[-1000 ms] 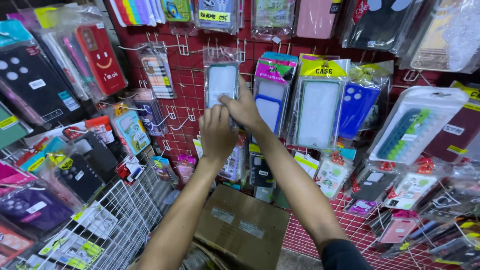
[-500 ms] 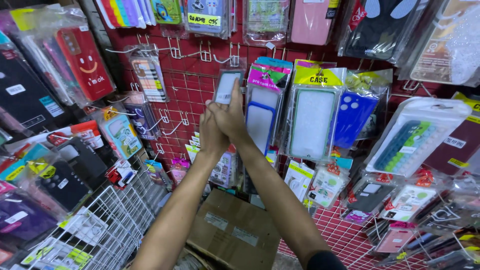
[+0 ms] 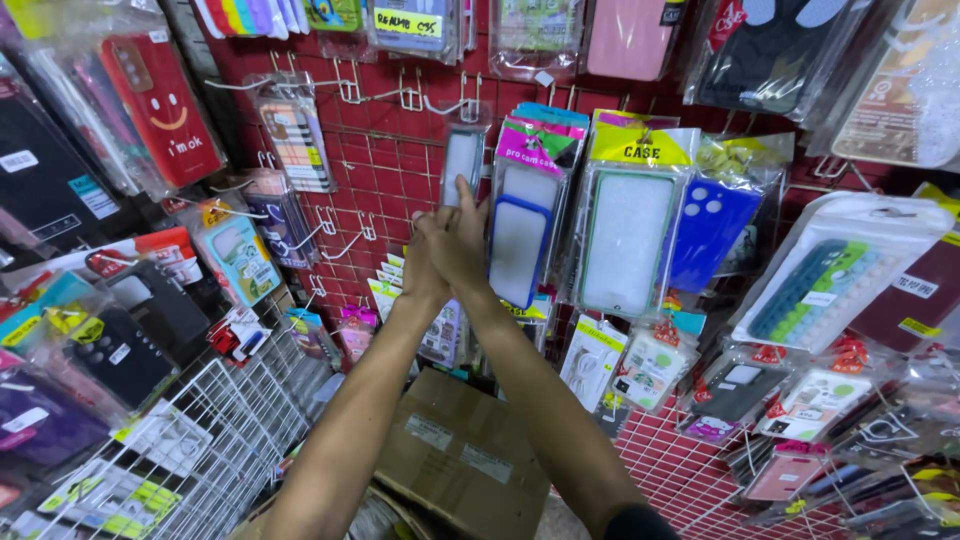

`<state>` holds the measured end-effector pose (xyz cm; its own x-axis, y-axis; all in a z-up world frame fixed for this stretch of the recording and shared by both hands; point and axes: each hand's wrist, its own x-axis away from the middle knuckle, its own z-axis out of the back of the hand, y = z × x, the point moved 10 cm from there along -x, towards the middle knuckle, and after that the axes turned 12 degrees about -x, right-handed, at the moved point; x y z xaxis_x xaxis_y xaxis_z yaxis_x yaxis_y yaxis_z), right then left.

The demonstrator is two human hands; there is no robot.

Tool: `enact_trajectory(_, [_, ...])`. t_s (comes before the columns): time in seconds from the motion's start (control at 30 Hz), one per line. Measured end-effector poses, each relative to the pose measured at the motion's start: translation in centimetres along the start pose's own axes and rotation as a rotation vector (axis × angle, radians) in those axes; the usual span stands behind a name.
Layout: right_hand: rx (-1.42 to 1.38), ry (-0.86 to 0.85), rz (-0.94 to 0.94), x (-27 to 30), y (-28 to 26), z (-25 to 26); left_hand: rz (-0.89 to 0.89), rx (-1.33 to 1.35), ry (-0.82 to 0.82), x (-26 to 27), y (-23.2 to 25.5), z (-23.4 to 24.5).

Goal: The person takes packaged phone cases out of cardboard boxes and hangs them on hooks on a red display wall. They repeatedly reach into the boxes, pick up a case, and attach it to an empty hook among the other displayed cases.

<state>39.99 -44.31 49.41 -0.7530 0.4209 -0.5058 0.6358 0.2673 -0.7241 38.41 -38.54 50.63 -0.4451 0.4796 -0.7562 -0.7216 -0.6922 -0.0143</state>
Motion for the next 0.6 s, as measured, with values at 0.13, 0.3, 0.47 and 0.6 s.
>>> enact_trajectory(0.13, [0.041,0.051,0.033,1.2,0.4,0.3,0.007,0.045,-0.098,1.4,-0.2,0.5])
enact_trajectory(0.3, [0.505,0.052,0.308,4.3,-1.0,-0.2,-0.133,0.017,0.047,4.6,0.5,3.1])
enact_trajectory(0.47, [0.433,0.025,0.103,9.0,-1.1,-3.8,-0.046,0.178,0.027,9.2,-1.3,5.9])
enact_trajectory(0.6, [0.39,-0.042,0.041,13.5,0.8,-6.4,0.124,0.275,0.057,14.3,-3.7,8.4])
